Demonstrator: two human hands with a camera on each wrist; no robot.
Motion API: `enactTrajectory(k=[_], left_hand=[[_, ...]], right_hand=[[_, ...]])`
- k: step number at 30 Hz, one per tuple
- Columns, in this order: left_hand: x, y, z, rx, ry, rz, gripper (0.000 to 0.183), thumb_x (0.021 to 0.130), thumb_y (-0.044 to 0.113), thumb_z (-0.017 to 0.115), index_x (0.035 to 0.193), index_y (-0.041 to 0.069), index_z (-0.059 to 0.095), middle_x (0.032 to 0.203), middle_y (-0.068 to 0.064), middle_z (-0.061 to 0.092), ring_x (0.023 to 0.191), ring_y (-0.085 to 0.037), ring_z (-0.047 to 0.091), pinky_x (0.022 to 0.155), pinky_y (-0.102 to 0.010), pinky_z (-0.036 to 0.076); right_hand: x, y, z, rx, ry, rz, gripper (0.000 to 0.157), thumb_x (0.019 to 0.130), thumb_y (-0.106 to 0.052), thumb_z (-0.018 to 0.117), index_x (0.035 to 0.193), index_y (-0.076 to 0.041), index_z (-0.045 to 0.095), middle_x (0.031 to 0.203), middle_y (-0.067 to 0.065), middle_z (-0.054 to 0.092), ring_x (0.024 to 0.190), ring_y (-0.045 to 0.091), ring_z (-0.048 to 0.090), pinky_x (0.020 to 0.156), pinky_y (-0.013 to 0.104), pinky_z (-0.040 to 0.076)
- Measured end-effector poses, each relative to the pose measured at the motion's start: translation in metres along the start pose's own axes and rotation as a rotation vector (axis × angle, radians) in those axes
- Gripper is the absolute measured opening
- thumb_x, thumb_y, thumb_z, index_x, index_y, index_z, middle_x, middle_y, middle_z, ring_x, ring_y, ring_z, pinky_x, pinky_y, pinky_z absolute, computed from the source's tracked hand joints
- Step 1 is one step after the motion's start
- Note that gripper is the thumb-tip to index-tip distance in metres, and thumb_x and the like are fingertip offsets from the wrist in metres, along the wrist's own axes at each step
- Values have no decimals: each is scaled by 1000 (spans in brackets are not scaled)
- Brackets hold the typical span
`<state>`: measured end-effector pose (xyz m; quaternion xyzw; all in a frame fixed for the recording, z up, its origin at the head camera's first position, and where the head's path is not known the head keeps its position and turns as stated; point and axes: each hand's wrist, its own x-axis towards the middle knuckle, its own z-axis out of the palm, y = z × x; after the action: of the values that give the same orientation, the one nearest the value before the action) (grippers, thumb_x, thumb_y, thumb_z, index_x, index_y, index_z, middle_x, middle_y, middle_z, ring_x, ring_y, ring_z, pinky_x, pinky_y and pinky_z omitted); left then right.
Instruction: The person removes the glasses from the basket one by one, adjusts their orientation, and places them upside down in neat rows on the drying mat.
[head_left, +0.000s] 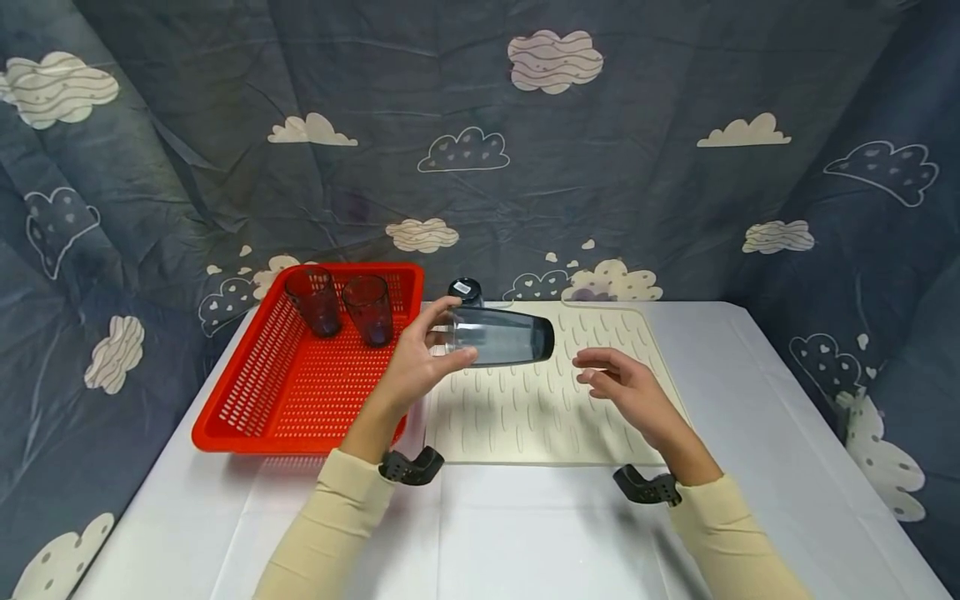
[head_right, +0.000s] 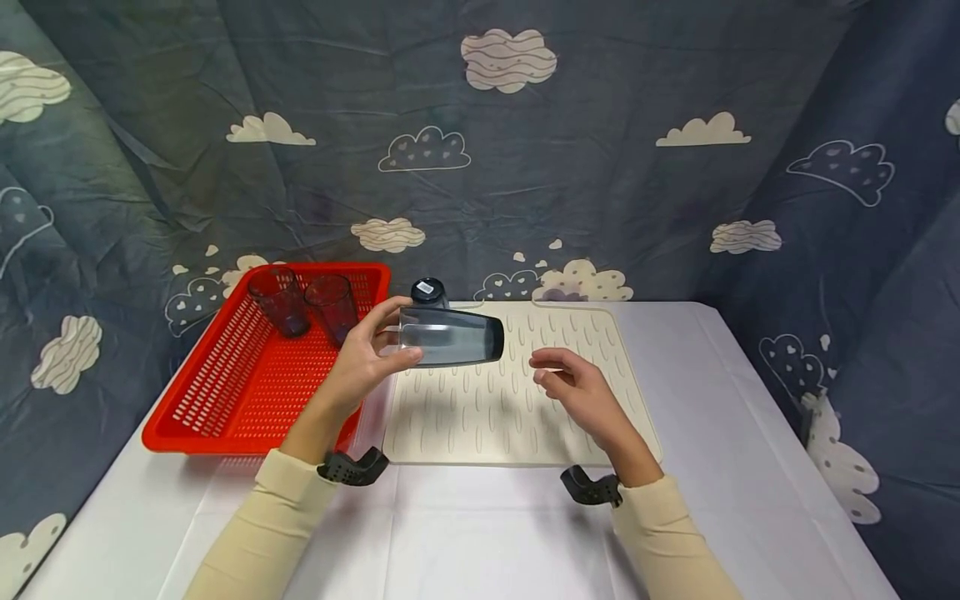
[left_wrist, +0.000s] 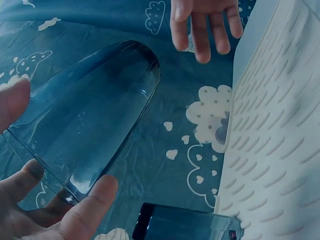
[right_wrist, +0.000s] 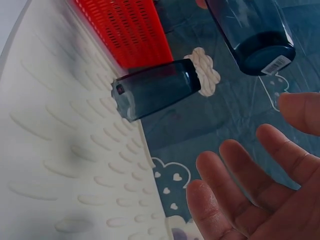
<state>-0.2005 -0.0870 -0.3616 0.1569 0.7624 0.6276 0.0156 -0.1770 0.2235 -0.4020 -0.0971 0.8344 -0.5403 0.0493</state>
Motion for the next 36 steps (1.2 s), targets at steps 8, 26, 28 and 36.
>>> enactTrajectory(k=[8, 26, 28, 36], left_hand=[[-3, -4, 11, -12, -32, 13, 65, 85, 9, 71, 144, 18, 45, 137, -18, 49, 114, -36, 56, 83, -34, 57], [-8, -4, 24, -121, -71, 13, 65, 84, 4, 71, 143, 15, 45, 136, -19, 49, 111, -31, 57, 81, -28, 56], [-7, -5, 25, -133, -78, 11, 65, 84, 4, 71, 143, 15, 45, 137, -19, 49, 111, -31, 57, 81, -28, 56], [-8, -7, 23, -128, -90, 20, 65, 85, 4, 70, 143, 14, 45, 136, -20, 51, 108, -29, 58, 80, -27, 52]], right_hand=[[6, -5, 8, 13, 20, 2, 43, 105, -26, 48, 141, -4, 47, 141, 20, 54, 107, 5, 63, 95, 36, 54], [12, -20, 20, 408, -138, -185, 43, 106, -21, 43, 145, -6, 37, 136, 3, 48, 112, 7, 61, 89, 26, 56], [13, -23, 23, 380, -130, -175, 46, 103, -16, 48, 146, -5, 36, 139, 11, 43, 112, 8, 59, 90, 24, 55], [15, -28, 30, 352, -112, -151, 52, 100, -11, 54, 146, 0, 34, 140, 17, 40, 110, 8, 58, 90, 21, 54]])
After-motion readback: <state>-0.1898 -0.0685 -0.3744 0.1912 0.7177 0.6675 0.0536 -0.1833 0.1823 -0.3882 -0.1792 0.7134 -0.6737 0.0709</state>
